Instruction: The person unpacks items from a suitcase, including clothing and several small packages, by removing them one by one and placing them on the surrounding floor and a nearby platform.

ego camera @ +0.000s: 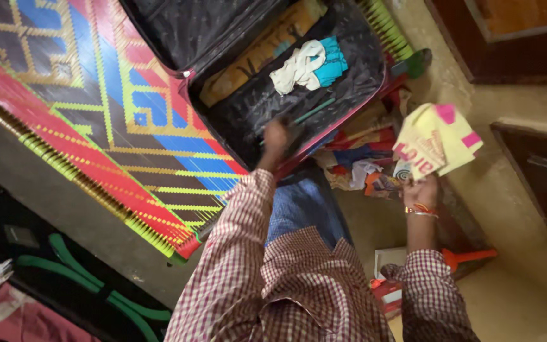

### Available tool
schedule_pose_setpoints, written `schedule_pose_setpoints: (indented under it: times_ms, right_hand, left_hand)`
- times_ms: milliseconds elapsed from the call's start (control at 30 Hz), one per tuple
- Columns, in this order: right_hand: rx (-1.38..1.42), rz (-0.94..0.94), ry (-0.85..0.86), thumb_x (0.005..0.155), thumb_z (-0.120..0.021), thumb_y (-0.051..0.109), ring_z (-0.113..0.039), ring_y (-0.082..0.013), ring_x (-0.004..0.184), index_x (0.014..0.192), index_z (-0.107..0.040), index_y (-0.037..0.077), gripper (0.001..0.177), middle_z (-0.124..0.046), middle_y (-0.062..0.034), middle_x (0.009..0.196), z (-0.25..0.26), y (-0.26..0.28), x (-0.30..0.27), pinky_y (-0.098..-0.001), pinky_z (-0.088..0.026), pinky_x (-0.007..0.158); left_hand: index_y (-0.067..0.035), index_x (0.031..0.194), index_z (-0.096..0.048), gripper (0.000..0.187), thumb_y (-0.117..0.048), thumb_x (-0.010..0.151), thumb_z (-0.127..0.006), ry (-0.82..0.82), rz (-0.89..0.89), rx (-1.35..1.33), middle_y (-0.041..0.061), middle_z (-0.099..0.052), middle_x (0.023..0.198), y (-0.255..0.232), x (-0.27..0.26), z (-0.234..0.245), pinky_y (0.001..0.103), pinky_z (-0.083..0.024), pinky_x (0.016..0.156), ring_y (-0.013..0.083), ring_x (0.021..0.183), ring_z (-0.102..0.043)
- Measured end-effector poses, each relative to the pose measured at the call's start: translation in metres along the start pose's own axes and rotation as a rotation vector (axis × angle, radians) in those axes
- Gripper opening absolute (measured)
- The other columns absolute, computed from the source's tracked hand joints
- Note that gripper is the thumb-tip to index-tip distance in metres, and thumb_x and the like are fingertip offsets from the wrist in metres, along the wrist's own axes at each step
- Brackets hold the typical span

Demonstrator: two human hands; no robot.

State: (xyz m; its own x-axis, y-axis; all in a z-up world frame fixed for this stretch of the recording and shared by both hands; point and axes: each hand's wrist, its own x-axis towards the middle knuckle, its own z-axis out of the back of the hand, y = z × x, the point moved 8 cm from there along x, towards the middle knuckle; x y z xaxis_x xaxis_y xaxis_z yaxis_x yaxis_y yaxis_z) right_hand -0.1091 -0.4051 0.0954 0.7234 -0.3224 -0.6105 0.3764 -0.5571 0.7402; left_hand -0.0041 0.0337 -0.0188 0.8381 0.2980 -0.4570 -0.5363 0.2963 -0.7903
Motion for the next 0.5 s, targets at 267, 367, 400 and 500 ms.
schedule_pose_setpoints:
  times_ms: [267,367,400,500]
  right_hand:
    - [-0.213,-0.39,-0.207,0.089,-0.077,0.035,-0.069,-0.013,0.086,0.122,-0.063,0.021,0.038,-0.071,-0.0008,0.109,0.062,-0.077,-0.035,-0.0288,-0.058,0.073]
    - [-0.189,-0.41,-0.018,0.088,-0.075,0.03,-0.069,-0.0168,0.079,0.118,-0.063,0.018,0.035,-0.072,-0.0049,0.104,0.029,-0.092,-0.023,-0.0313,-0.057,0.065]
    - [-0.07,-0.452,0.101,0.087,-0.073,0.032,-0.069,-0.0199,0.072,0.115,-0.064,0.016,0.034,-0.073,-0.008,0.1,0.011,-0.097,-0.017,-0.0322,-0.056,0.059]
    - [-0.427,-0.063,0.163,0.102,-0.075,0.024,-0.063,-0.0134,0.079,0.126,-0.067,0.001,0.034,-0.068,-0.0111,0.105,-0.025,-0.088,-0.012,-0.0276,-0.052,0.066]
  left_hand:
    - [-0.009,0.116,-0.069,0.03,-0.024,0.096,-0.052,0.371,-0.114,0.827,0.021,-0.071,0.115,0.074,0.002,-0.018,0.052,-0.057,0.084,0.0403,0.105,-0.07]
    - [-0.012,0.113,-0.071,0.034,-0.036,0.096,-0.054,0.546,-0.018,0.85,0.022,-0.07,0.113,0.084,-0.001,-0.013,0.053,-0.054,0.088,0.041,0.105,-0.068]
    - [-0.012,0.11,-0.072,0.038,-0.043,0.096,-0.055,0.599,-0.04,0.837,0.022,-0.069,0.112,0.083,0.001,-0.014,0.054,-0.052,0.088,0.0419,0.104,-0.066]
    - [-0.005,0.102,-0.075,0.041,-0.044,0.096,-0.067,0.185,-0.115,0.639,0.022,-0.075,0.101,0.055,0.02,0.016,0.05,-0.056,0.081,0.04,0.094,-0.07]
